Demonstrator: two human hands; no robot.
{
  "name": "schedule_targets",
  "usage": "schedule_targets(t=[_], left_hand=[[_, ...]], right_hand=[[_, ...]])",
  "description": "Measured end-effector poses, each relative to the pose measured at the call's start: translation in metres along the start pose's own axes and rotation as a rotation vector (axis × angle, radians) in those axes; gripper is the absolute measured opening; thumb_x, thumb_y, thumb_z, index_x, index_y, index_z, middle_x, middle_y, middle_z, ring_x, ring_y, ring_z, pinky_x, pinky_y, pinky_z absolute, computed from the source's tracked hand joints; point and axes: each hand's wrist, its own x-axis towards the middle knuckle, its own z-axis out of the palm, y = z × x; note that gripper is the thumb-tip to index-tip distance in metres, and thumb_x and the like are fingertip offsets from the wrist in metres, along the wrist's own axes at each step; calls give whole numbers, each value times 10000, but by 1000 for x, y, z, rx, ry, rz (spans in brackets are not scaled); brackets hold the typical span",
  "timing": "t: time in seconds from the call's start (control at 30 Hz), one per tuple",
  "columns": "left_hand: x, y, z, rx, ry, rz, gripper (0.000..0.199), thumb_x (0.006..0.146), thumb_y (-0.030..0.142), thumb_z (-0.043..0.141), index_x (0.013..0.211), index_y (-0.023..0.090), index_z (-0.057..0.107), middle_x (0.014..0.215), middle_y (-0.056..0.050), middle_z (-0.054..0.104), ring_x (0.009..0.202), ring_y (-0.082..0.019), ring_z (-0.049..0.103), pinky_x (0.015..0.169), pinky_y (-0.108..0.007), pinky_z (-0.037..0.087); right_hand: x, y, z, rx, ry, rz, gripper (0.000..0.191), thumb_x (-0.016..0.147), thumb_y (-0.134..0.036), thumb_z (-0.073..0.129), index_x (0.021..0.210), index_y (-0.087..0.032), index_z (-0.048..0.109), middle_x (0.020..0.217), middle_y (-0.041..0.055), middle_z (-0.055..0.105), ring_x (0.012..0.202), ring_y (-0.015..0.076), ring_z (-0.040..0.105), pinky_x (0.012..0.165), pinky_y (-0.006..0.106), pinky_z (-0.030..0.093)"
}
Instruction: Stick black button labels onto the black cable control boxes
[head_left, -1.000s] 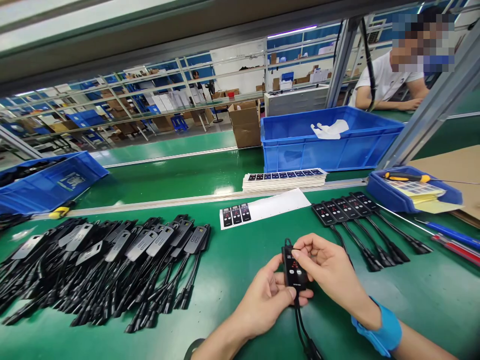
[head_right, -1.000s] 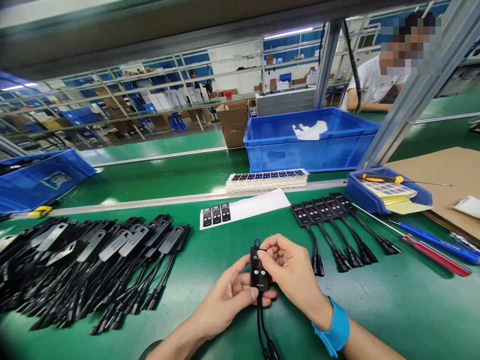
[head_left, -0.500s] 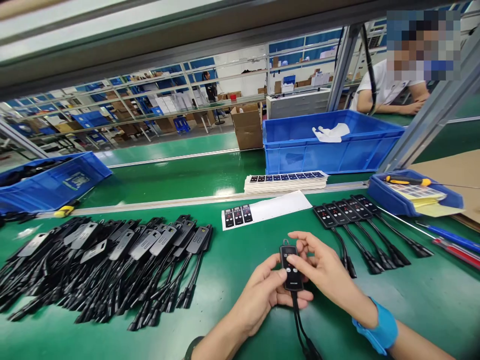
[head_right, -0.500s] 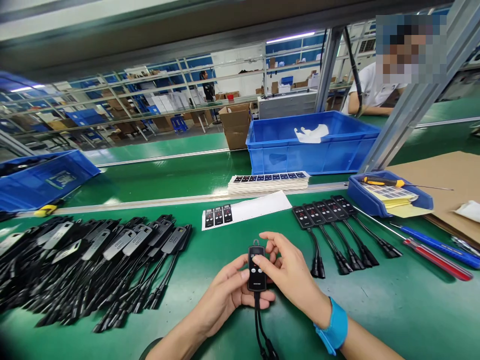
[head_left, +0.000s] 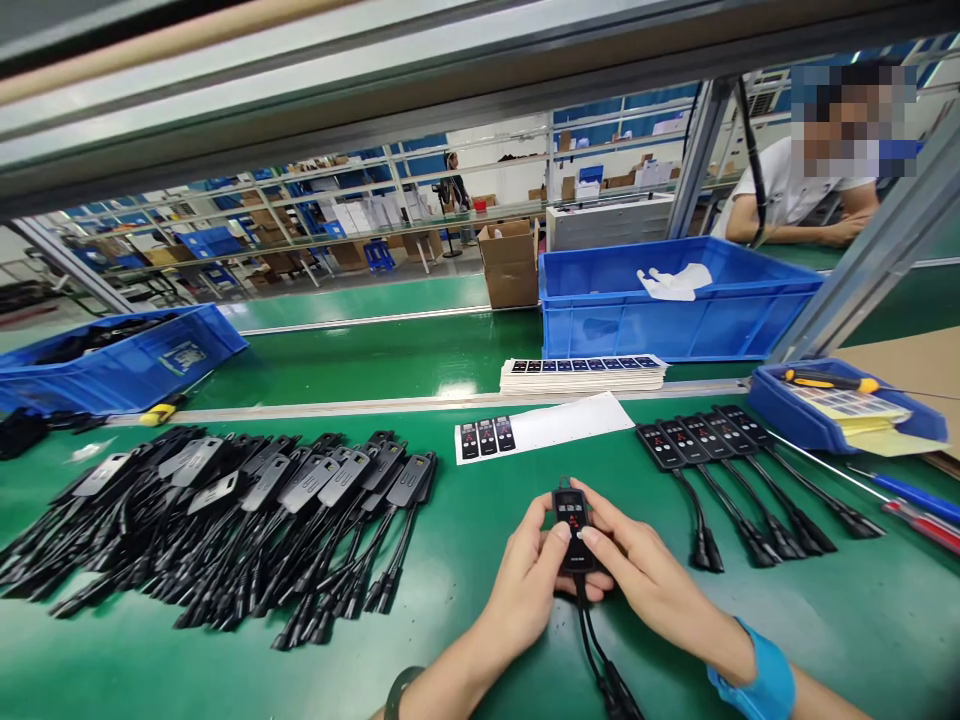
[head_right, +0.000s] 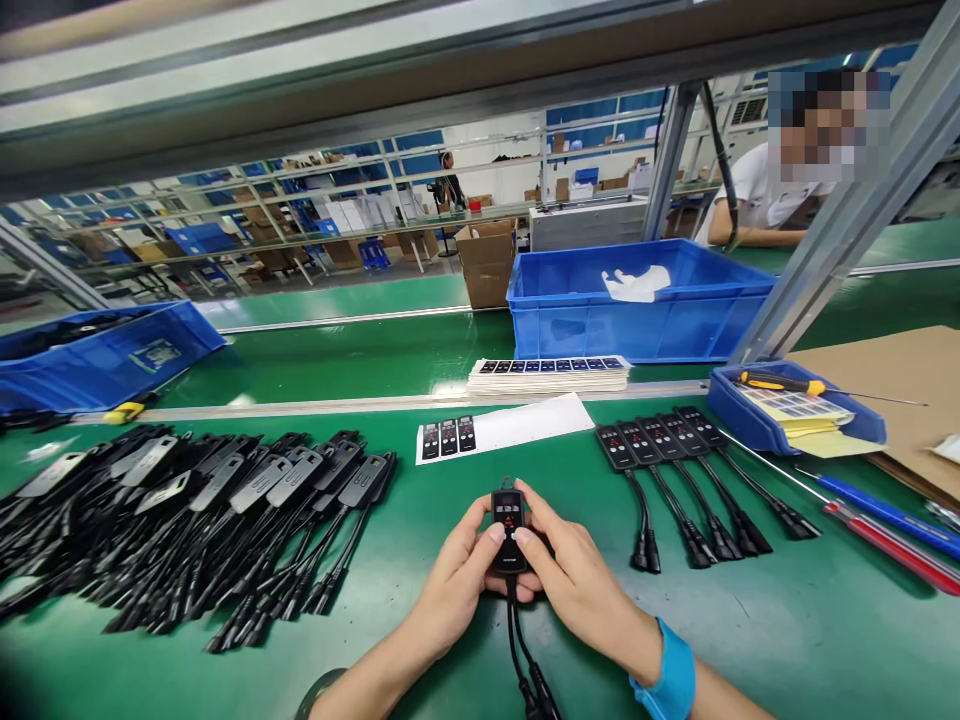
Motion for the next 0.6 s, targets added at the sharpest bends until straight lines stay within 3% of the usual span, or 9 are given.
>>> schedule_targets(t=[0.1, 0.17, 0.27, 0.43, 0.6], left_hand=[[1, -7, 1, 81, 0, 33, 439, 918, 494, 510, 1198, 169, 417, 899, -81, 707, 598, -143, 683, 527, -222, 541], [4, -10, 1, 94, 1, 37, 447, 909, 510, 514, 1179, 167, 417, 879, -74, 706, 578, -137, 675, 515, -220, 537], [7, -12, -1, 91, 3, 32, 475, 897, 531, 518, 1173, 161, 408, 820, -61, 705, 569, -143, 672, 510, -225, 539], [11, -13, -6, 147, 4, 66, 456, 904, 524, 512, 1167, 168, 402, 785, -48, 702, 559, -144, 666, 507, -232, 540], [14, -12, -7, 77, 49, 46, 538, 864, 552, 549, 1212, 177, 382, 939, -80, 698, 620, -162, 686, 521, -251, 547]], right_hand=[[0, 2, 6, 15, 32, -8, 549, 955, -451, 351, 1424, -167, 371, 879, 44, 656, 610, 151, 564, 592, 282, 485], [1, 3, 9, 33, 39, 5, 528, 957, -447, 342, 1402, -165, 386, 805, 28, 635, 560, 140, 532, 508, 257, 442], [3, 3, 10, 6, 46, 7, 499, 954, -432, 344, 1361, -156, 427, 699, 5, 592, 549, 143, 512, 493, 249, 424], [6, 4, 12, 83, 87, -7, 446, 944, -402, 381, 1318, -172, 456, 892, 47, 656, 514, 113, 482, 462, 241, 420], [12, 3, 13, 73, 109, -37, 479, 946, -390, 383, 1360, -160, 455, 918, 58, 677, 661, 148, 561, 566, 258, 455]])
